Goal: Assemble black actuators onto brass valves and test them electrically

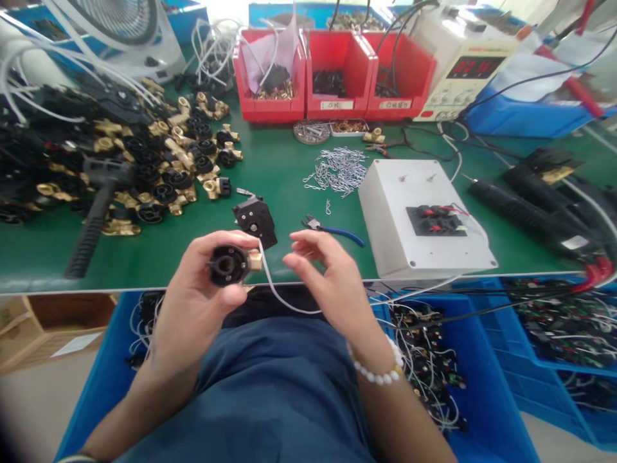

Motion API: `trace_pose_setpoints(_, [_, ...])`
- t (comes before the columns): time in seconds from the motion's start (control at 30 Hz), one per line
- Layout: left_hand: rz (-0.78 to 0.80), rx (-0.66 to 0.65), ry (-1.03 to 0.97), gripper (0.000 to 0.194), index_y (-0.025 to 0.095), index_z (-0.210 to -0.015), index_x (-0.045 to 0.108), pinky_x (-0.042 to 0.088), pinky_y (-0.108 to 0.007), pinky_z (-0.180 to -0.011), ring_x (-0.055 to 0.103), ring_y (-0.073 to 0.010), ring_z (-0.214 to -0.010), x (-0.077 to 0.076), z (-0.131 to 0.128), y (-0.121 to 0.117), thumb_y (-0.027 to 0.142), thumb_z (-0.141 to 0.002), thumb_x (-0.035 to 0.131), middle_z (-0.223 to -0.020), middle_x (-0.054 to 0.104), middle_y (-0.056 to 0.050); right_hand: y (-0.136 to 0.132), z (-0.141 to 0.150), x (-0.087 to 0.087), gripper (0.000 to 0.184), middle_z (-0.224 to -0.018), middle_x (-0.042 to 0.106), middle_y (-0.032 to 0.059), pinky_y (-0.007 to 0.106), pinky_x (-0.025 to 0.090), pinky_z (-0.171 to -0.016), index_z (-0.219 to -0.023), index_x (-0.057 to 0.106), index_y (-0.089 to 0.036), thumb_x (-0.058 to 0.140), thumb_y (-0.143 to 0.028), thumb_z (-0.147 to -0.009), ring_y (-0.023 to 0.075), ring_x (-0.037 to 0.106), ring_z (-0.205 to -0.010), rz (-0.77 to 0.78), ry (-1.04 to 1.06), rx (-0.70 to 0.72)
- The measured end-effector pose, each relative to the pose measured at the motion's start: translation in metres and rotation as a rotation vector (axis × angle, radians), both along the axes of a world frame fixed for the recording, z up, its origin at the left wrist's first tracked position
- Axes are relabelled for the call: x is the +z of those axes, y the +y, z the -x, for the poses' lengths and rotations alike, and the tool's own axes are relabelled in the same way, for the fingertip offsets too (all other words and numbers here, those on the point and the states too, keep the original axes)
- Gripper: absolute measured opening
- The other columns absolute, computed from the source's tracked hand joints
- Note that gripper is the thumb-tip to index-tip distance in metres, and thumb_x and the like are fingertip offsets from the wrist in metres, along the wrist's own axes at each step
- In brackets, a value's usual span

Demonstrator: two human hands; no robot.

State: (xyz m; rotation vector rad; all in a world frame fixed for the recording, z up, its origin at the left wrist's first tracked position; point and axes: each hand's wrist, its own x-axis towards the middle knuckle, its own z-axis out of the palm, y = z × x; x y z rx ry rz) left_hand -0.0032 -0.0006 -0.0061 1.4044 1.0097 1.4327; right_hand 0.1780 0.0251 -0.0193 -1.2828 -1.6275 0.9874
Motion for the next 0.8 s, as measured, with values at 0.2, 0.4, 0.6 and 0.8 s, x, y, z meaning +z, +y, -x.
trace_pose_setpoints(0.2, [0.108, -0.091, -0.006, 0.027, 0.023, -0.108, 0.065, 0.059, -0.03, -0.084, 0.068, -0.0195, -0.106, 0.001, -0.017, -0.006, 0.046, -0.093, 0.068, -0.121, 0.069, -0.006, -0.031, 0.033, 0.0, 0.035, -0.098, 0.07, -0.0008, 0.025, 0.06, -0.073, -0.112, 0.065, -0.028, 0.083, -0.033, -0.083, 0.0136, 0.07, -0.083, 0.222, 0.589, 0.171])
trace_pose_setpoints(0.4, [0.068, 0.177, 0.091, 0.039, 0.022, -0.097, 0.066, 0.056, -0.032, -0.079, 0.066, -0.0194, -0.093, -0.003, 0.006, 0.035, 0.054, -0.102, 0.044, -0.105, 0.069, -0.007, -0.029, 0.024, -0.006, 0.041, -0.089, 0.066, -0.0012, 0.021, 0.057, -0.058, -0.115, 0.063, -0.025, 0.084, -0.03, -0.08, 0.0101, 0.062, -0.067, 0.279, 0.652, 0.188])
trace_pose_setpoints(0.6, [0.213, 0.398, 0.592, 0.076, 0.014, -0.104, 0.062, 0.051, -0.045, -0.089, 0.063, -0.0242, -0.084, -0.039, 0.024, 0.075, 0.084, -0.086, 0.038, -0.1, 0.064, -0.013, -0.03, 0.015, -0.001, 0.04, -0.094, 0.068, -0.0021, 0.022, 0.059, -0.07, -0.113, 0.067, -0.027, 0.086, -0.021, -0.079, 0.0088, 0.063, -0.071, 0.182, 0.628, 0.18])
trace_pose_setpoints(0.8, [0.227, 0.315, 0.81, 0.05, 0.019, -0.086, 0.06, 0.052, -0.044, -0.088, 0.063, -0.0276, -0.087, -0.037, 0.011, 0.071, 0.067, -0.091, 0.047, -0.09, 0.062, -0.008, -0.028, 0.011, -0.001, 0.037, -0.113, 0.069, 0.0007, 0.029, 0.062, -0.087, -0.113, 0.071, -0.031, 0.086, -0.025, -0.08, 0.0149, 0.069, -0.1, -0.033, 0.586, 0.219])
